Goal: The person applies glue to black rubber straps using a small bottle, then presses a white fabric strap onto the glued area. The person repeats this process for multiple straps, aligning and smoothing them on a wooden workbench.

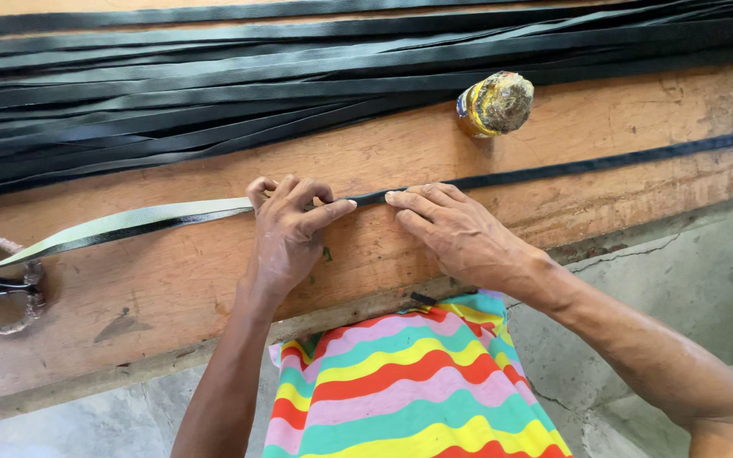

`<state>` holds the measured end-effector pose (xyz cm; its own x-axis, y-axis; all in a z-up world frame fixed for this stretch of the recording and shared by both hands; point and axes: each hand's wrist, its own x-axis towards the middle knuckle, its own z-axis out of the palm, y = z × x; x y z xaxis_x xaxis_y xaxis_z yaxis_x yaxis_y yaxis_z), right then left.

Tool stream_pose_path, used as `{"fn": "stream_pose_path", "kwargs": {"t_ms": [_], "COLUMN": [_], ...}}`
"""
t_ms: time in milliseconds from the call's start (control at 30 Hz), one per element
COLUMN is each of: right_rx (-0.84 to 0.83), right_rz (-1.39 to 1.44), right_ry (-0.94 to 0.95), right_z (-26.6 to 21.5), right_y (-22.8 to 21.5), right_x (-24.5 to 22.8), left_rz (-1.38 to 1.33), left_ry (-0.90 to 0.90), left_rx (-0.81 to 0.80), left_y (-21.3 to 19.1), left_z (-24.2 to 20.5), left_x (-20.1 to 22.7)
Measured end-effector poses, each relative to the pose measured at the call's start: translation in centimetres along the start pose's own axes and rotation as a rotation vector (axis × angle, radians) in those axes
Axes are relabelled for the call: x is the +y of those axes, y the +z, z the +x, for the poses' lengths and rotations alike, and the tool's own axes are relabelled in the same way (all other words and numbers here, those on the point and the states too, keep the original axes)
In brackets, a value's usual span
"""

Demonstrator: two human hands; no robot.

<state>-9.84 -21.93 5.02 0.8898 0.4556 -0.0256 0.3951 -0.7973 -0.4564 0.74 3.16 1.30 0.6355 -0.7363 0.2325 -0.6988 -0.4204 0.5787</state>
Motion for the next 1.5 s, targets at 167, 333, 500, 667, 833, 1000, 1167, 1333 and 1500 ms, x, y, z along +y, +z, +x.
{"fn": "stream_pose_path", "kwargs": {"t_ms": [167, 333, 500, 667, 833, 1000, 1167, 1333, 1500], "right_rx": [0.015, 0.029, 0.031, -0.004, -0.079, -0.11, -0.105, -0.08, -0.114], "right_rz": [0.014, 0.01, 0.008, 0.028, -0.095, -0.155, -0.11, -0.049, -0.056], "right_ry": [0.017, 0.043, 0.051, 0.061, 0.044, -0.051, -0.025, -0.021, -0.007], "right_z": [0.1, 0.3, 0.5, 1.0, 2.0, 3.0, 2.8, 2.9, 3.1], "right_y": [0.1, 0.1, 0.0, -0.4, 0.2, 1.1, 0.9, 0.5, 0.6], "right_x": [-0.1, -0.3, -0.5, -0.7, -1.3, -1.5, -1.4, -1.6, -1.7], "left_rz": [0.019, 0.018, 0.015, 0.023, 0.06, 0.072, 0.041, 0.047, 0.048], "left_ry": [0.012, 0.007, 0.01, -0.002, 0.04, 0.064, -0.006, -0.025, -0.027], "left_rx": [0.003, -0.006, -0.015, -0.043, -0.017, 0.045, 0.084, 0.083, 0.07], "left_y": [0.0, 0.0, 0.1, 0.1, 0.1, -0.5, -1.7, -1.8, -1.8], "left_z": [-0.1, -0.1, -0.1, -0.2, -0.4, -1.0, -1.6, -1.9, -1.8], "left_x": [0.0, -0.1, -0.1, -0.2, -0.2, -0.5, -2.0, -2.3, -2.4]}}
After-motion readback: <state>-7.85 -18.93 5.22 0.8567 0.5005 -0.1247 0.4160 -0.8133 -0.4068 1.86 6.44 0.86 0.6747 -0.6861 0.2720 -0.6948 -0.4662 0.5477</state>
